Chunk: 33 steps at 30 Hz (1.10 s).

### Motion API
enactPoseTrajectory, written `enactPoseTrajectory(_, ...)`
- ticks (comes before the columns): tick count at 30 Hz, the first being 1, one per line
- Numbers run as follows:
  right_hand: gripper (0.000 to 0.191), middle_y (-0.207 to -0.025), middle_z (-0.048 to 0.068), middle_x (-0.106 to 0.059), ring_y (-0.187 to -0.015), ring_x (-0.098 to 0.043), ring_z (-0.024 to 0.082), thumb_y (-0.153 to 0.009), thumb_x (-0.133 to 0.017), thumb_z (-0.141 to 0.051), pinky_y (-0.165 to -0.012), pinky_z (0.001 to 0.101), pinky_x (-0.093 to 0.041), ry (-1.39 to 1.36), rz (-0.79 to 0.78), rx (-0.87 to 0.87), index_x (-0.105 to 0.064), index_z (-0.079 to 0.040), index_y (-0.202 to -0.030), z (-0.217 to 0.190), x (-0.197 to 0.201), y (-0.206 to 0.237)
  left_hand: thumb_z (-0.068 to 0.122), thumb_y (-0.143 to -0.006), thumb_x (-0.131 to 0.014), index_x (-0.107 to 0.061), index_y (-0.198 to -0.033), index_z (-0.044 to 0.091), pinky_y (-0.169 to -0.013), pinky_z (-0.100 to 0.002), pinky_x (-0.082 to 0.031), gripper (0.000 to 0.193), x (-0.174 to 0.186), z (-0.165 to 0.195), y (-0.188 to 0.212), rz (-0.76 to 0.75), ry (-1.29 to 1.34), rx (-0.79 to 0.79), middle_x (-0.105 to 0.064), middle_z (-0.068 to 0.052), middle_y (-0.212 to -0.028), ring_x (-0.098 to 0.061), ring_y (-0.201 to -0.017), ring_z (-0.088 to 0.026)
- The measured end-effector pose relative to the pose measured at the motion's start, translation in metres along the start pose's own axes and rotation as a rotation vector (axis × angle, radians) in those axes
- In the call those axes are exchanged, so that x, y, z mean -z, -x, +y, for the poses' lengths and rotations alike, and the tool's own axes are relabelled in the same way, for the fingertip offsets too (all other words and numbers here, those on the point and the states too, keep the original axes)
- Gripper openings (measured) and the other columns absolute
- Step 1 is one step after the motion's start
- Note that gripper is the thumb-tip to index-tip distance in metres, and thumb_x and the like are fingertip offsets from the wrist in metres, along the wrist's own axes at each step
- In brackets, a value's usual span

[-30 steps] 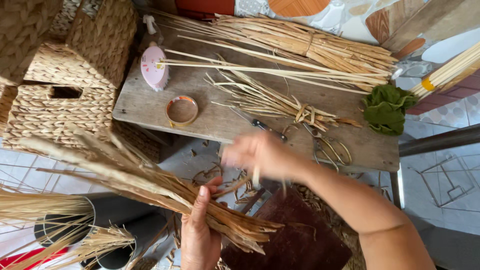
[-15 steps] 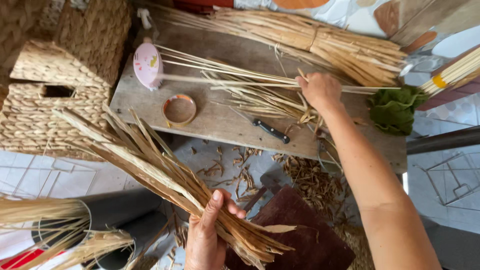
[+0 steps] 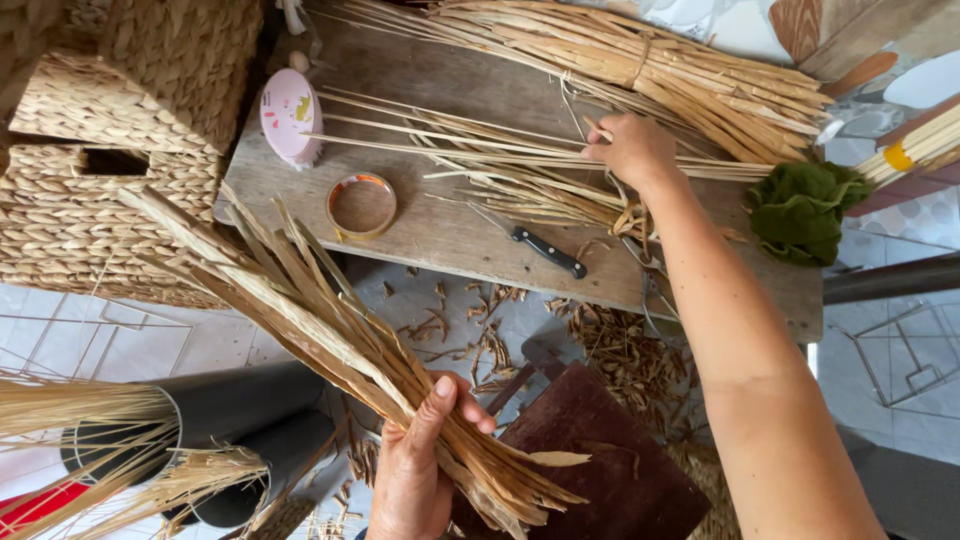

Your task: The person gathers dried palm leaf strips into a bundle, aligns them by hand, and wraps a thin strip around the bundle to tie it. They then pick up scissors and trim the ends of the tied bundle, placing the finished bundle on the table.

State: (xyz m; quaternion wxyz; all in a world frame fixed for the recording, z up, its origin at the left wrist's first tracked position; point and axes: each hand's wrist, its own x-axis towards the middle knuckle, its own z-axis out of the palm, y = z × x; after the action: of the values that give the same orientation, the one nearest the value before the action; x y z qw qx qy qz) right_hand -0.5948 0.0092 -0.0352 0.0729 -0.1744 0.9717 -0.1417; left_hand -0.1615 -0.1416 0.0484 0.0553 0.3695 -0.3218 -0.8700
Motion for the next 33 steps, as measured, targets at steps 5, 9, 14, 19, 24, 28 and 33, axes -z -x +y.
enactPoseTrajectory(5,0.03,-0.094,0.01,-0.075,-0.092,-0.07,0.031,-0.091,-0.078,-0.048,-0.079,0.048,-0.052,-0.002,0.01,0.013,-0.076,-0.023,-0.108,-0.005,-0.002,0.001,0.029,-0.089,-0.073,-0.067,-0.093,0.003,-0.061,-0.034,-0.054,0.027,0.001,0.0,0.001,-0.015,0.01,0.005,-0.068,-0.009,-0.073,-0.068,-0.069,-0.02)
enactPoseTrajectory(9,0.037,-0.101,0.008,-0.071,-0.092,-0.069,0.027,-0.085,-0.082,-0.051,-0.079,0.0456,-0.052,0.004,-0.032,0.039,-0.077,-0.022,-0.107,-0.008,-0.003,0.0,0.03,-0.089,-0.073,-0.067,-0.092,0.003,-0.061,-0.034,-0.055,0.028,-0.001,0.003,0.002,-0.042,0.004,-0.001,-0.068,-0.008,-0.074,-0.068,-0.069,-0.019)
enactPoseTrajectory(14,0.048,-0.115,0.01,-0.063,-0.088,-0.066,0.025,-0.078,-0.083,-0.048,-0.074,0.0457,-0.057,0.206,-0.039,0.118,-0.073,-0.017,-0.114,-0.002,-0.011,-0.003,0.03,-0.088,-0.072,-0.068,-0.092,0.004,-0.061,-0.035,-0.056,0.026,-0.002,0.006,0.003,0.0,-0.003,0.062,-0.067,-0.009,-0.073,-0.069,-0.069,-0.02)
enactPoseTrajectory(19,0.036,-0.101,0.006,-0.073,-0.078,-0.071,0.023,-0.097,-0.073,-0.043,-0.075,0.0405,-0.06,-0.013,-0.007,-0.079,-0.072,-0.016,-0.121,0.009,-0.001,-0.022,0.029,-0.089,-0.073,-0.067,-0.093,0.004,-0.061,-0.034,-0.055,0.025,-0.001,0.004,0.003,-0.023,0.006,0.034,-0.067,-0.008,-0.074,-0.069,-0.069,-0.019)
enactPoseTrajectory(24,0.03,-0.104,0.013,-0.074,-0.086,-0.07,0.026,-0.09,-0.086,-0.029,-0.08,0.0408,-0.054,-0.101,0.131,0.206,-0.077,-0.009,-0.111,0.017,0.02,-0.034,0.027,-0.088,-0.072,-0.069,-0.094,0.003,-0.062,-0.035,-0.056,0.025,0.0,0.003,0.001,-0.014,-0.009,0.056,-0.068,-0.009,-0.074,-0.069,-0.069,-0.02)
enactPoseTrajectory(28,0.021,-0.102,0.006,-0.079,-0.094,-0.077,0.02,-0.091,-0.079,-0.024,-0.086,0.0369,-0.057,-0.282,-0.034,0.08,-0.073,-0.011,-0.107,0.012,0.017,-0.034,0.026,-0.089,-0.072,-0.068,-0.094,0.003,-0.063,-0.035,-0.056,0.025,0.001,0.001,0.0,-0.027,-0.001,0.054,-0.068,-0.009,-0.074,-0.069,-0.069,-0.021)
enactPoseTrajectory(33,0.025,-0.104,0.01,-0.072,-0.091,-0.068,0.027,-0.082,-0.085,-0.016,-0.077,0.0429,-0.052,-0.099,0.302,0.181,-0.072,-0.01,-0.102,0.002,-0.009,-0.022,0.027,-0.091,-0.072,-0.068,-0.095,0.002,-0.065,-0.034,-0.056,0.025,0.002,0.001,0.0,-0.078,0.012,0.013,-0.068,-0.008,-0.076,-0.069,-0.071,-0.02)
